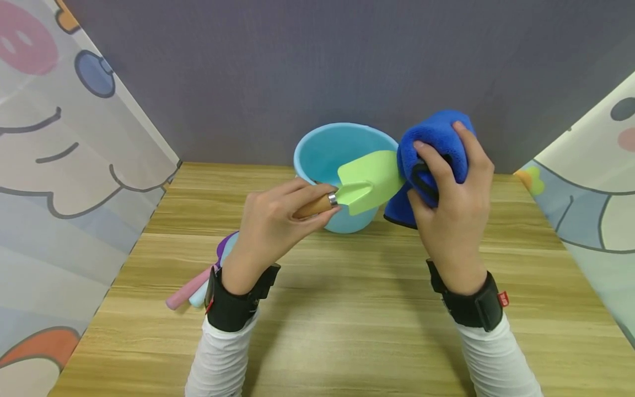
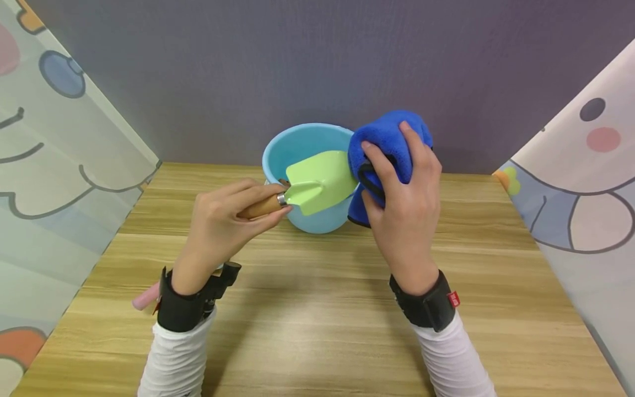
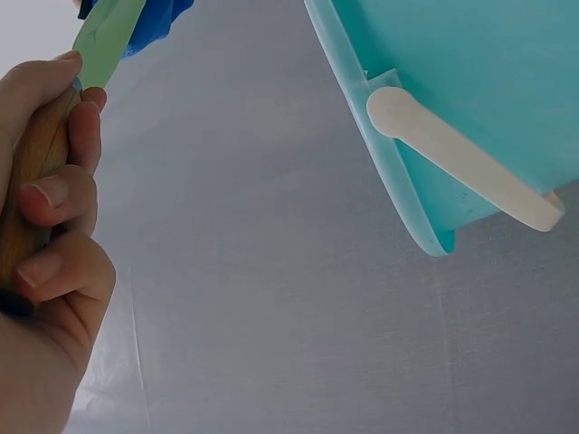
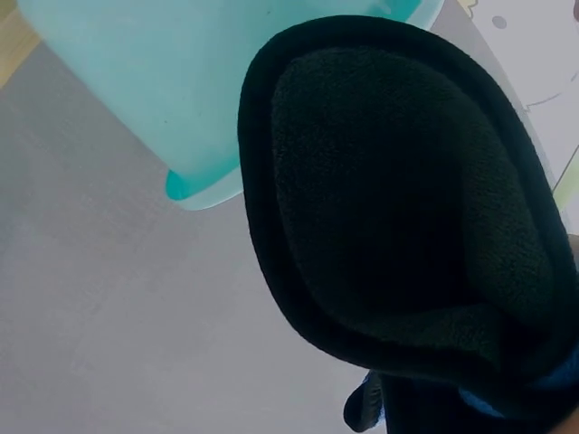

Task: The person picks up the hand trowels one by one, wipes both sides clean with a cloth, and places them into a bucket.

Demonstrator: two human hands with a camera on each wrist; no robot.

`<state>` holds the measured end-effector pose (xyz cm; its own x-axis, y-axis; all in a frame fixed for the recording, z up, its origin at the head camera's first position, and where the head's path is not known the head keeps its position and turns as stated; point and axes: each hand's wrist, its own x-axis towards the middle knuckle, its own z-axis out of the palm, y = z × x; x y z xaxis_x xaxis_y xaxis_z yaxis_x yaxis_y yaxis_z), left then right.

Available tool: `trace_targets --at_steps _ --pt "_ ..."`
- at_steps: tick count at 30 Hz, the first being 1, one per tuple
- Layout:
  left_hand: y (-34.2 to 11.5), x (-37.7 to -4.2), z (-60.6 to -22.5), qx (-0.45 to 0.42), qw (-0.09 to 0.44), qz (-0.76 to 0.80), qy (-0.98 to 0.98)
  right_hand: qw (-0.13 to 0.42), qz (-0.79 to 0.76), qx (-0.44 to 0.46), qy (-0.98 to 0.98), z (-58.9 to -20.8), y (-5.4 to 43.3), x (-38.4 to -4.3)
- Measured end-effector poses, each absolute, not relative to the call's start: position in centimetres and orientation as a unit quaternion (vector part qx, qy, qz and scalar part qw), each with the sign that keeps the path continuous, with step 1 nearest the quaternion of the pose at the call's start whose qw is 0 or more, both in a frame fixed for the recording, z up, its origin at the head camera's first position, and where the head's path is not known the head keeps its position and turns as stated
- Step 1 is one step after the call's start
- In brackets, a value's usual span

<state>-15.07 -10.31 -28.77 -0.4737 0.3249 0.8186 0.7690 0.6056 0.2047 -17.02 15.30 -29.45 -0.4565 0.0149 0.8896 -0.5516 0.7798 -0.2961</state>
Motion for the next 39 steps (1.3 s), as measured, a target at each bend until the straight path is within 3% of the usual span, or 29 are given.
trace_targets --at_steps 19,39 --pt "-12.4 -15.3 -28.5 -0.299 0.378 -0.341 -0.807 0.460 0.307 0.155 -0.819 -29.4 16.1 -17.4" --pt "-12.2 -15.1 -28.4 -0.275 0.356 -0.337 -0.827 0.584 0.363 0.229 -0.689 -28.8 13.1 -15.0"
